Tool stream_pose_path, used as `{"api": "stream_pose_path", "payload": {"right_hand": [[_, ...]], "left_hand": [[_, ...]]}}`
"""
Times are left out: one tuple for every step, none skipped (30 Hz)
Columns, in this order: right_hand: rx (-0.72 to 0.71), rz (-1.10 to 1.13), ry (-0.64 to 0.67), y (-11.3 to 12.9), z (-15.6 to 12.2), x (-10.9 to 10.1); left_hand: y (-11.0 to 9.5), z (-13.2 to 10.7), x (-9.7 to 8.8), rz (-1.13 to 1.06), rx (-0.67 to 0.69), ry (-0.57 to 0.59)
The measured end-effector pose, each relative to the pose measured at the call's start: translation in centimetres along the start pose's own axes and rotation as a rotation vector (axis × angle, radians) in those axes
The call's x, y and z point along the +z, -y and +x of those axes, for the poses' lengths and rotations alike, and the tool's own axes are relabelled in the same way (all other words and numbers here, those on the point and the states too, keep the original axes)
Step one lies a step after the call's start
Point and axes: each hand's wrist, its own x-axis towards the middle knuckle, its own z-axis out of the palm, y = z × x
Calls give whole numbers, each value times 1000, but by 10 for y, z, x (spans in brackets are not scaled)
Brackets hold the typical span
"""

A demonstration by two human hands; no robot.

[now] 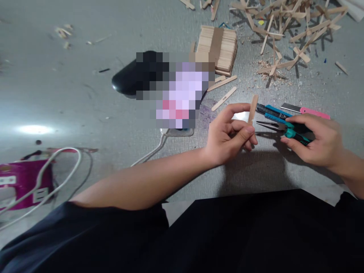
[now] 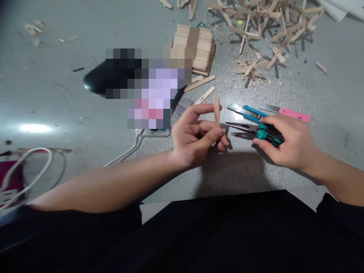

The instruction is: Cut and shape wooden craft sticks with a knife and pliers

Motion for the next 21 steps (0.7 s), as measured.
{"api": "stream_pose_path", "payload": {"right_hand": [[1,6,-2,0,0,0],[7,16,4,1,0,-1],[15,28,13,1,0,-1],[23,37,24,1,0,-2],[32,42,39,2,0,-3],[34,47,46,3,0,-3],[37,50,52,4,1,-4],[39,53,57,5,1,-4],[40,59,61,5,1,-5],[37,68,61,6,1,-5],[35,77,59,7,2,-5],[35,84,59,7,2,-5],[36,88,59,7,2,-5],[35,91,56,7,2,-5],[36,92,56,7,2,-5],[37,91,60,7,1,-5],[36,91,64,7,1,-5],[35,91,66,7,1,-5],[33,94,67,7,1,-4],[34,96,67,6,0,-4],[35,99,65,6,0,-4]], "left_hand": [[0,0,0,-2,1,14],[-1,-1,0,-3,1,24],[-1,-1,0,0,-3,32],[-2,-2,0,5,-9,38],[-2,-2,0,9,-16,41],[-3,-2,0,12,-22,42],[-4,-3,0,14,-30,41],[-4,-3,1,16,-34,44],[-4,-3,1,15,-32,47],[-5,-3,1,14,-25,53],[-5,-3,1,13,-14,62],[-5,-2,1,11,4,75],[-4,-2,1,8,22,89],[-4,-2,1,7,37,101],[-4,-1,1,9,45,108],[-3,-1,1,11,49,114],[-3,-2,0,15,51,116],[-2,-2,0,24,47,115],[-1,-2,0,35,42,110],[0,-3,0,48,40,106],[0,-3,0,63,40,99]]}}
